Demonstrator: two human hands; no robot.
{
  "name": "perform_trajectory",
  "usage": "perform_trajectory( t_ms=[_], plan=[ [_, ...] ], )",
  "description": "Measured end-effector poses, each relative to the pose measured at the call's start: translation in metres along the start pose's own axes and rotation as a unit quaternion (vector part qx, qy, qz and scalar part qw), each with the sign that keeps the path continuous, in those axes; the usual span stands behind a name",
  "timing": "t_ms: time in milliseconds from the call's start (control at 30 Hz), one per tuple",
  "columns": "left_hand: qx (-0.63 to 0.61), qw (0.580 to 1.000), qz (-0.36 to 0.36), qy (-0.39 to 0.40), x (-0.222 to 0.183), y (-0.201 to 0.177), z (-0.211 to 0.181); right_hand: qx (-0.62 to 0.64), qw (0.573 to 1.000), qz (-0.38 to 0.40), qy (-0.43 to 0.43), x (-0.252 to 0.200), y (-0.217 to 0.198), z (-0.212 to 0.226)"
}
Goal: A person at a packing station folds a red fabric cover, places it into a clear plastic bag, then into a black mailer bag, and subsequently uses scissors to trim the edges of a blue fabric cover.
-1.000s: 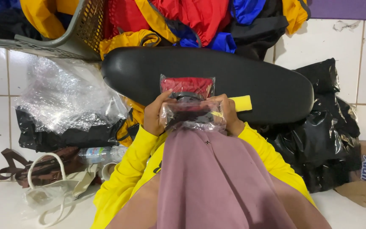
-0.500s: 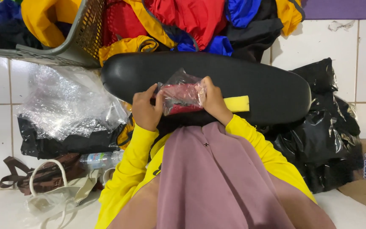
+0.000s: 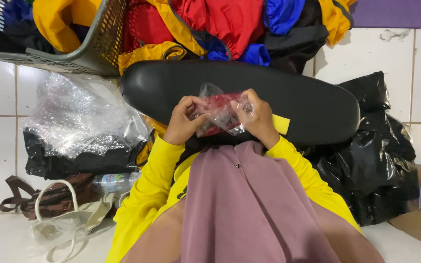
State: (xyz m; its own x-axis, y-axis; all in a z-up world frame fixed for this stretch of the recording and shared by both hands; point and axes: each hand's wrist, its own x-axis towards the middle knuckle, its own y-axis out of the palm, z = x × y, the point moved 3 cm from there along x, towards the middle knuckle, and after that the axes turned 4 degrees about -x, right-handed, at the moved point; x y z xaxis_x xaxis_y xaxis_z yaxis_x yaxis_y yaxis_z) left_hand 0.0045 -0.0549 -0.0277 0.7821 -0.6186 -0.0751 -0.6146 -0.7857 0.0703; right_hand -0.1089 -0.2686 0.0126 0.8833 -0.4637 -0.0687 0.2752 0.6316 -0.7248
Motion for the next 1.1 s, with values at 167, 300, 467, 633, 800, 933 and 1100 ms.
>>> perform_trajectory(
  t_ms=[167, 300, 467, 633, 800, 933, 1100],
  plan=[
    [-0.02, 0.996, 0.052, 0.072, -0.003, 0.012, -0.041, 0.134, 0.971, -0.051, -0.189, 0.005, -0.029, 0.006],
    [0.054, 0.98, 0.097, 0.166, 0.0, 0.017, -0.068, 0.279, 0.943, 0.065, -0.168, 0.015, -0.029, -0.015],
    [0.093, 0.967, 0.122, 0.204, 0.004, 0.015, -0.084, 0.309, 0.935, 0.057, -0.168, 0.018, -0.047, -0.006],
    [0.057, 0.967, 0.141, 0.205, 0.007, 0.025, -0.088, 0.324, 0.932, 0.022, -0.163, 0.02, -0.049, -0.009],
    [-0.055, 0.993, 0.021, 0.102, 0.013, 0.023, -0.089, 0.302, 0.936, -0.003, -0.178, 0.017, -0.05, -0.003],
    [-0.033, 0.994, -0.021, 0.101, 0.017, 0.021, -0.091, 0.296, 0.938, -0.021, -0.178, 0.024, -0.051, 0.0],
    [-0.073, 0.987, -0.024, 0.142, 0.031, 0.021, -0.118, 0.318, 0.927, -0.103, -0.172, 0.029, -0.063, 0.021]
  ],
)
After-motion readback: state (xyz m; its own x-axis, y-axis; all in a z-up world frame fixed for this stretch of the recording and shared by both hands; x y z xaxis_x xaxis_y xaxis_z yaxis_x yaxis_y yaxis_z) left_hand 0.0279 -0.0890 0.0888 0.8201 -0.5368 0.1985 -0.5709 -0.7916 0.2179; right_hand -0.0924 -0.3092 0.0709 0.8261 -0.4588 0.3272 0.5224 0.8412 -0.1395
